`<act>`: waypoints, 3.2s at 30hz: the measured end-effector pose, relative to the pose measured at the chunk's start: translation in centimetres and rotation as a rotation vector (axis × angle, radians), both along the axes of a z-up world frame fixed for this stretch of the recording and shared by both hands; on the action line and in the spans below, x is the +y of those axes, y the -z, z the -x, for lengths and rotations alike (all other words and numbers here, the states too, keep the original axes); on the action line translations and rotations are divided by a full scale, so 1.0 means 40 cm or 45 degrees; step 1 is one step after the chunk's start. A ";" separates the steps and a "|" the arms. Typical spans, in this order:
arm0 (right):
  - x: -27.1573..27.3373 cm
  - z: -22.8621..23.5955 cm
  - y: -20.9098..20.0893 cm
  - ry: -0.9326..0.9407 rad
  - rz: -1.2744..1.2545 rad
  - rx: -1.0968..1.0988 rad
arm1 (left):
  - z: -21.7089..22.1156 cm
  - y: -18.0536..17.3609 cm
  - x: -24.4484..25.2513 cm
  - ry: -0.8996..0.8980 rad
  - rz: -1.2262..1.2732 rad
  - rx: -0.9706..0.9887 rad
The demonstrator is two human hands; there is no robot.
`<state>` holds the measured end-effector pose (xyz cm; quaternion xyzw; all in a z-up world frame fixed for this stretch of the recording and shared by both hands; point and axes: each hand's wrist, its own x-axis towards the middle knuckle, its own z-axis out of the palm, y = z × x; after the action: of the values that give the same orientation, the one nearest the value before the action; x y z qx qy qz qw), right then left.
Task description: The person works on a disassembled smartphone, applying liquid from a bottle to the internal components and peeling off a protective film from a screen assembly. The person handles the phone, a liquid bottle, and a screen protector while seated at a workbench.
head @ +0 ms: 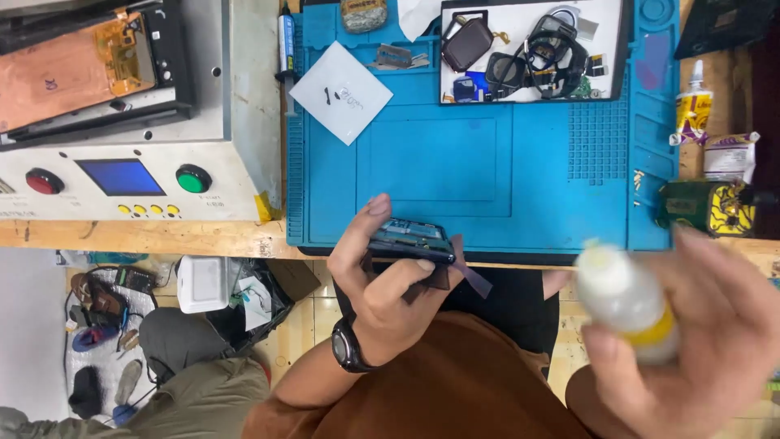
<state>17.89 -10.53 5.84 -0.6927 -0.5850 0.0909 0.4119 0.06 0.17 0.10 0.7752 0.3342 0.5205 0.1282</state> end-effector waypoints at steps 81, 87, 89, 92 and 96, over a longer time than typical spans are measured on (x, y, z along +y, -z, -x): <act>0.121 0.115 0.175 -0.423 -0.657 0.352 | 0.006 0.011 -0.014 -0.055 0.040 -0.064; 0.139 0.135 0.140 -0.524 -0.629 0.373 | -0.006 0.030 -0.006 -0.031 -0.044 -0.194; 0.134 0.130 0.140 -0.522 -0.624 0.388 | -0.003 0.026 -0.008 -0.051 -0.063 -0.160; 0.121 0.126 0.136 -0.500 -0.573 0.371 | -0.003 0.025 -0.010 -0.067 -0.075 -0.120; 0.129 0.124 0.119 -0.520 -0.572 0.189 | -0.009 0.027 -0.007 -0.054 -0.081 -0.193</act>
<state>12.94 -5.38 1.07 -0.4440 -0.6858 0.0906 0.5696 0.41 -0.10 -0.98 0.7300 0.3232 0.5907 0.1173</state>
